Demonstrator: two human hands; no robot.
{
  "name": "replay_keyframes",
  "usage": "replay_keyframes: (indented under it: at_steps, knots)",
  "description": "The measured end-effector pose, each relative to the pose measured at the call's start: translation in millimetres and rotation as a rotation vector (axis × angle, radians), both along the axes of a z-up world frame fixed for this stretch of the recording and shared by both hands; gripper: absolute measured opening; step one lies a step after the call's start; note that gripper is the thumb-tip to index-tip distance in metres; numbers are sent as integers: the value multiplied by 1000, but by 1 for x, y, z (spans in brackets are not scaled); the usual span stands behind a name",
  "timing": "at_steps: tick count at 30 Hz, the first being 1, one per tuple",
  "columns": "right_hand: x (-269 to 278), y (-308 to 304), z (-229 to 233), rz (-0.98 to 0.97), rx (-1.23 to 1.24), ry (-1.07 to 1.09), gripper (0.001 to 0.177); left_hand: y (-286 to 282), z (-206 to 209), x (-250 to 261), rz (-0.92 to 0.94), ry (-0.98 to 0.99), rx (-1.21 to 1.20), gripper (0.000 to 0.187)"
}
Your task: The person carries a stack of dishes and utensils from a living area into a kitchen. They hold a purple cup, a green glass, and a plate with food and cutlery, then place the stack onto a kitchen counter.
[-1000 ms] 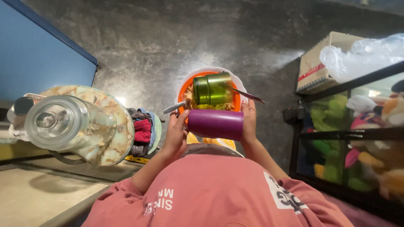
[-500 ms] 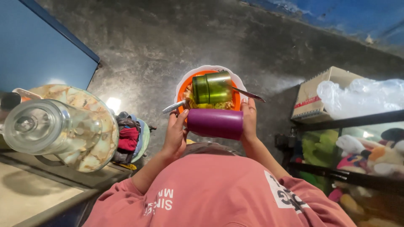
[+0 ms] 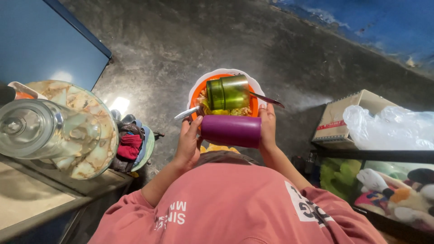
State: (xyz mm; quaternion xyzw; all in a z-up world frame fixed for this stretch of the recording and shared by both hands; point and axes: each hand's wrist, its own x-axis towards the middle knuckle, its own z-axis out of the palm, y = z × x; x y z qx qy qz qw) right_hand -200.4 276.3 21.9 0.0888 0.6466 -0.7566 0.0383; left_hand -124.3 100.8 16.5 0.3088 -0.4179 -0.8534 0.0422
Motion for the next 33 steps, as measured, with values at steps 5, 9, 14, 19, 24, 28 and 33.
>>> replay_keyframes:
  at_steps: [5,9,14,19,24,28,33]
  knots:
    - [-15,-13,-1,0,-41,-11,35,-5,16,-11,9,-5,-8,78]
    - [-30,-24,-13,1,-55,-19,26,-19,16,-20,9,9,-8,84]
    - [-43,-57,11,-17,-41,-47,54,-45,-7,-43,-20,18,-28,85]
    - [-61,-81,13,-19,-14,-64,68,-70,2,-64,-22,25,-38,87]
    - [-84,-94,-18,-15,-79,-12,48,-93,5,-78,-31,38,-41,87]
    - [-95,-109,-28,-12,-107,-9,46,-107,-3,-84,-13,35,-44,87]
    - [-105,-124,-29,17,-104,-40,50,-123,-43,-87,12,20,-45,85]
